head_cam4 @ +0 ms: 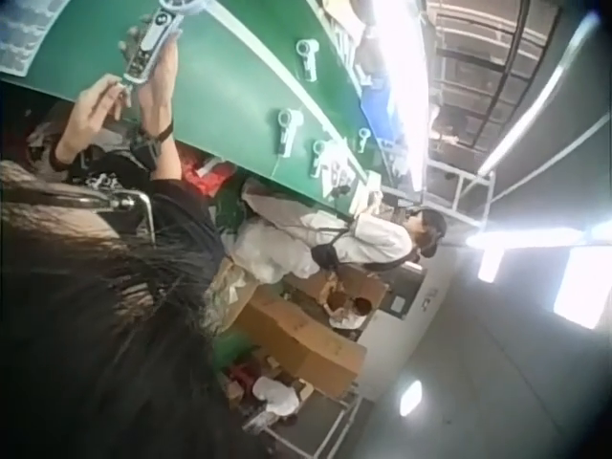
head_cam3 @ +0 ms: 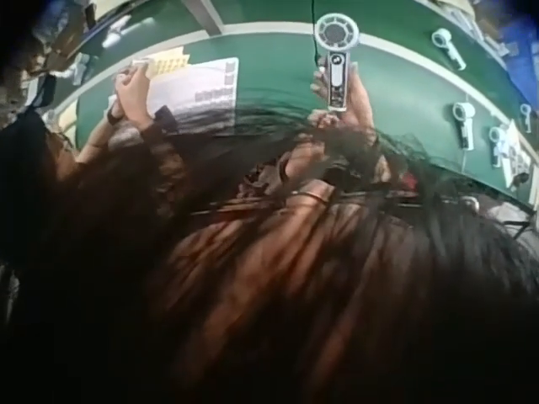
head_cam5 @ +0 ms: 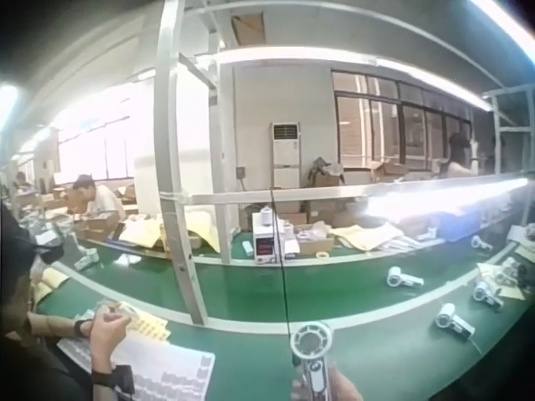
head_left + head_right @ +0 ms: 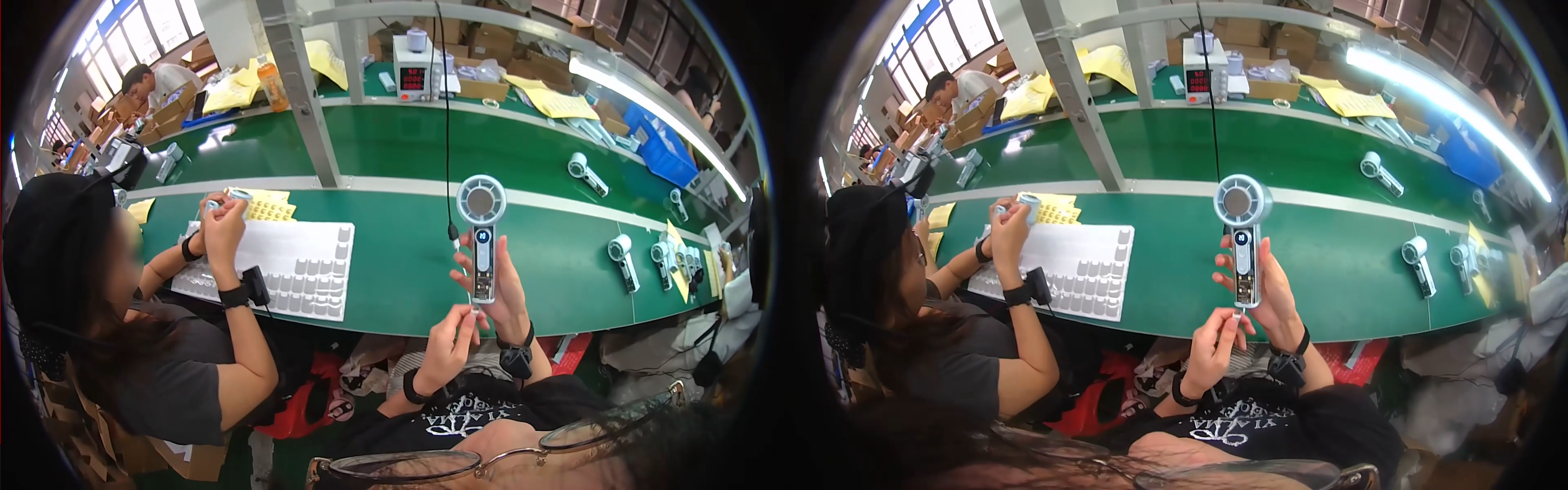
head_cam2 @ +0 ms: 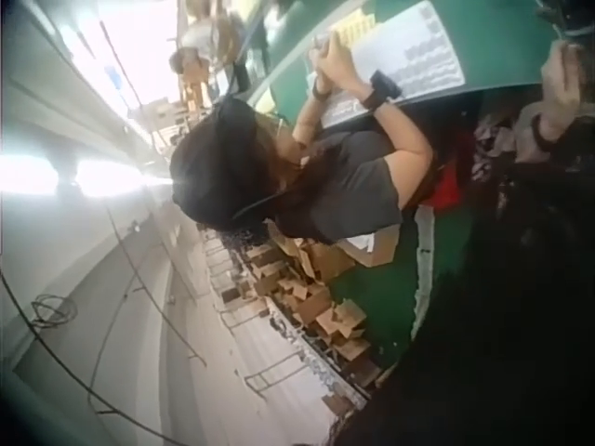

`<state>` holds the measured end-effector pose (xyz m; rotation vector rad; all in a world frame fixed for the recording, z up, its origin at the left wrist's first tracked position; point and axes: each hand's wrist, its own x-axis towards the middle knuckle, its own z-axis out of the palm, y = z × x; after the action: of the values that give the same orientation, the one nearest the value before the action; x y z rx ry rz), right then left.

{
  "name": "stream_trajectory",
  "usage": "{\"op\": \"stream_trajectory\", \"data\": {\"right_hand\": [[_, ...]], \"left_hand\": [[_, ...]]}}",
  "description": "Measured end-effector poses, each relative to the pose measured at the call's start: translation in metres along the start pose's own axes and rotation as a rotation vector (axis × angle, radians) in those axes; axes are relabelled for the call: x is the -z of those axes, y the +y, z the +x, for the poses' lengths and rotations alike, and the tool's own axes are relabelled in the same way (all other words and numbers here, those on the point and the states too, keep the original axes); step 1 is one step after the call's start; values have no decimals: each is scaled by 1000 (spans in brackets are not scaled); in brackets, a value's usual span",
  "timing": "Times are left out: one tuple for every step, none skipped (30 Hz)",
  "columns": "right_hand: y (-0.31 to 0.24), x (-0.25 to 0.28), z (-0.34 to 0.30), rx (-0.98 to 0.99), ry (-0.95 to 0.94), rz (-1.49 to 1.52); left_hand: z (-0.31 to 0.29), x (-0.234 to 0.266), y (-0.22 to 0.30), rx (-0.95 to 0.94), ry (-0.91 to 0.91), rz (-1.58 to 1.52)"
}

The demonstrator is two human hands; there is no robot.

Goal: The person tests a handheld fan by plugging it into a power cable, pressing its buttons, and turning it over before placing it on the conveyor belt. This process is repeated with several more fans.

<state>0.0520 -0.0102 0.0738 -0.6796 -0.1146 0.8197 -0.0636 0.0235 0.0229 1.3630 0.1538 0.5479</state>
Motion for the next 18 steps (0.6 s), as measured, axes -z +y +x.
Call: {"op": "stream_trajectory", "data": {"right_hand": [[3, 3, -1, 8, -35, 2], [5, 7, -3, 15, -71, 5], [5, 10, -1, 15, -114, 7], [3, 13, -1, 9, -109, 13], [1, 16, -2, 21, -171, 29], [-1, 19, -2, 34, -233, 45], [-2, 22, -2, 47, -295, 62], [-1, 25, -2, 41, -289, 69], [0, 28, -3, 60, -288, 39], [2, 30, -4, 79, -288, 8], [3, 32, -5, 98, -287, -23], [4, 35, -6, 93, -277, -17], [4, 37, -5, 87, -278, -14], [3, 38, -4, 85, -280, -12], [3, 40, -3, 83, -283, -11], [4, 41, -2, 83, -276, -9], [4, 43, -2, 84, -292, -9], [5, 45, -1, 86, -308, -11]], "left_hand": [[0, -3, -2, 12, -1, -4], [-1, -6, -4, -8, 17, 46], [0, -6, -7, -31, 44, 101], [1, -8, -9, -54, 63, 159], [2, -10, -10, -45, 65, 162], [2, -12, -10, -74, 79, 204], [2, -14, -10, -102, 93, 247], [2, -15, -9, -131, 106, 290], [0, -17, -9, -118, 106, 292], [-1, -19, -8, -117, 110, 274], [-1, -20, -7, -116, 115, 255], [-2, -21, -6, -115, 119, 236], [-4, -21, -5, -104, 118, 237], [-4, -21, -4, -78, 120, 230], [-3, -22, -3, -53, 121, 221], [-3, -22, -2, -29, 122, 213], [-3, -22, -1, -24, 119, 212], [-2, -23, 0, -12, 118, 201]]}}
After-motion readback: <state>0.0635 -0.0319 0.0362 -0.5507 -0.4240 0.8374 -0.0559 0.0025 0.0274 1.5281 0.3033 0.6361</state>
